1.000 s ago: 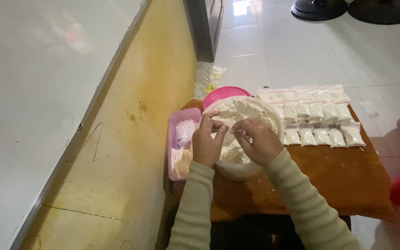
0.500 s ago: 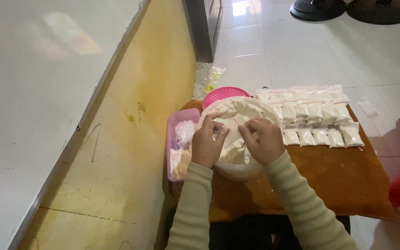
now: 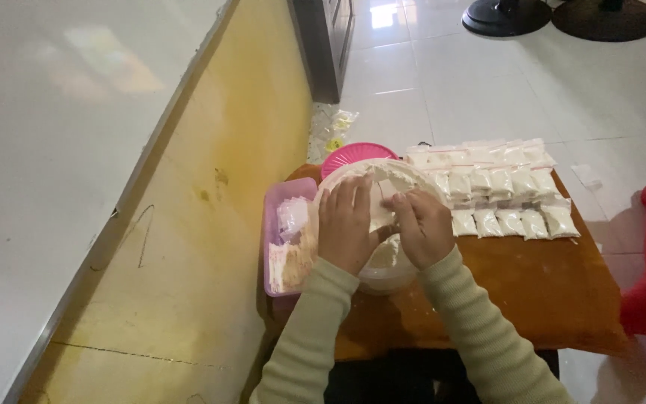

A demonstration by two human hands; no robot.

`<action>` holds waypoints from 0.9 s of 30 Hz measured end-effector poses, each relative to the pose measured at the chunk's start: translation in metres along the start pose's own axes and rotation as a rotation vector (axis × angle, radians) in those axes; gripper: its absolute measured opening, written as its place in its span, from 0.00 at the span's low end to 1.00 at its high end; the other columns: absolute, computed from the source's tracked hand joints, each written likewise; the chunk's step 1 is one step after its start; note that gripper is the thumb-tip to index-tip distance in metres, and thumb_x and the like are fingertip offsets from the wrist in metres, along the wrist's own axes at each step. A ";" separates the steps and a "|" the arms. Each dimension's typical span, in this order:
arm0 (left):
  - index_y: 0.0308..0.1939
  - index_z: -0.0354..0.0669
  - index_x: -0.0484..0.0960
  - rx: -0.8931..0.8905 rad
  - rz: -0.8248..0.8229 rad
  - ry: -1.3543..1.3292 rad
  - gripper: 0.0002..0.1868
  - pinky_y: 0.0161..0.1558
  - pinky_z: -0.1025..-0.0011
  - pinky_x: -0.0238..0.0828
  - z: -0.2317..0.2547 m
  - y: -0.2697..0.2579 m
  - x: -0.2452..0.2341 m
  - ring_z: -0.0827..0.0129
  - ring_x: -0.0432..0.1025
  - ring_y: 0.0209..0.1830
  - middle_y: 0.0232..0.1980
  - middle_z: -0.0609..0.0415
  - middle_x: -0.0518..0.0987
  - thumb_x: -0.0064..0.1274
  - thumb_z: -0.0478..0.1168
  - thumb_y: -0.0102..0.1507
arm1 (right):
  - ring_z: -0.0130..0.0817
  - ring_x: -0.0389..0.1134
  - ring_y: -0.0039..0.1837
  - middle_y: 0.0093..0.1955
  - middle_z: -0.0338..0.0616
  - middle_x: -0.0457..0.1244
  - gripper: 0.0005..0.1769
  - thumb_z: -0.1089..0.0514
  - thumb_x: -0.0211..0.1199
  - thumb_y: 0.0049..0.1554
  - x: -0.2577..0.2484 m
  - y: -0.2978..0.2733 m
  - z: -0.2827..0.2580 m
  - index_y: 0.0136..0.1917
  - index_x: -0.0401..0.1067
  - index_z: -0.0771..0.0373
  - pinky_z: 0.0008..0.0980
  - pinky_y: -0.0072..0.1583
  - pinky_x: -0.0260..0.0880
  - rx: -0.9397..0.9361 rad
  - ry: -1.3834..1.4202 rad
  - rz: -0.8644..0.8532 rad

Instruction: Filling small plastic bags with white food powder using a spoon from a large bowl.

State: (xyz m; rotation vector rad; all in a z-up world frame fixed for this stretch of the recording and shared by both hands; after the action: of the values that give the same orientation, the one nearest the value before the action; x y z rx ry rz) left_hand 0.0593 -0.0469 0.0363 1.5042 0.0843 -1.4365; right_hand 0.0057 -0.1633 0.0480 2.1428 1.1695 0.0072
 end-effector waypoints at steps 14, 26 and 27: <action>0.47 0.44 0.75 -0.117 -0.078 -0.130 0.31 0.53 0.53 0.73 -0.024 -0.003 0.027 0.52 0.77 0.48 0.44 0.50 0.75 0.71 0.54 0.50 | 0.55 0.72 0.44 0.32 0.48 0.70 0.27 0.54 0.49 0.68 0.005 0.002 -0.008 0.32 0.79 0.61 0.50 0.50 0.70 -0.141 0.011 -0.063; 0.53 0.42 0.74 -0.067 0.012 -0.114 0.29 0.68 0.43 0.58 -0.009 -0.001 0.000 0.49 0.73 0.56 0.50 0.46 0.73 0.70 0.45 0.54 | 0.57 0.72 0.45 0.33 0.50 0.69 0.25 0.52 0.50 0.68 0.008 0.002 -0.007 0.32 0.77 0.60 0.50 0.50 0.71 -0.192 -0.060 -0.089; 0.54 0.41 0.74 -0.058 0.009 -0.105 0.29 0.67 0.42 0.59 -0.008 -0.001 0.001 0.48 0.73 0.56 0.50 0.45 0.73 0.69 0.45 0.53 | 0.58 0.72 0.45 0.33 0.50 0.69 0.26 0.52 0.50 0.68 0.009 0.002 -0.006 0.32 0.76 0.61 0.51 0.49 0.71 -0.193 -0.070 -0.096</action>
State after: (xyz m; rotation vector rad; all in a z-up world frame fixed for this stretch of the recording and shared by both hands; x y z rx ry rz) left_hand 0.0649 -0.0415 0.0327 1.3786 0.0545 -1.4913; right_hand 0.0107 -0.1538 0.0504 1.9027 1.1800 0.0029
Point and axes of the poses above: each hand's wrist, its own y-axis towards the middle knuckle, its own x-axis out of the palm, z = x × y, the point moved 8 cm from there along y, towards the middle knuckle
